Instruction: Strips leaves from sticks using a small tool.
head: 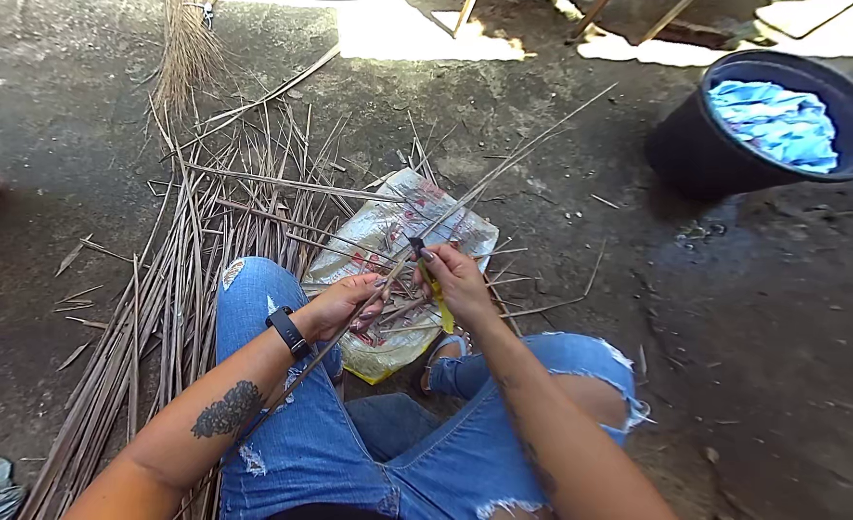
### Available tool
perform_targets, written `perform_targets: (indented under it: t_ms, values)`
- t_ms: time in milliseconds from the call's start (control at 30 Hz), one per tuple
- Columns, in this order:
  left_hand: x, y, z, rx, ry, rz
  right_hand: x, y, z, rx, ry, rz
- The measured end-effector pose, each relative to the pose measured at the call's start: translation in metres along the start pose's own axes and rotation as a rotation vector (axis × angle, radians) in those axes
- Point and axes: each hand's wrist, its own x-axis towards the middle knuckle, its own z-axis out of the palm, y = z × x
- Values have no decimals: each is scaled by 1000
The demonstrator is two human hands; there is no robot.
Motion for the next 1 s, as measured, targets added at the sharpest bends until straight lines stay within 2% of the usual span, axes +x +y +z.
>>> perform_targets:
  t_ms: [100, 300, 500, 667, 867, 1000]
  values:
    - [0, 1, 1, -3, 7, -1, -2, 0, 4, -22, -102, 15]
    - [-3, -1, 1, -4, 0, -13, -2, -2, 3, -4, -183, 11]
    - [0, 0, 3, -1, 9, -8, 1, -4, -1, -121, -37, -55]
    - [-2, 0, 1, -5, 19, -15, -1, -4, 1, -107, -190, 18]
    - [0, -1, 1, -3, 15, -11, -3, -5, 8, -36, -287, 59]
    - [0, 0, 1, -12, 23, 1, 1, -1, 3, -40, -179, 27]
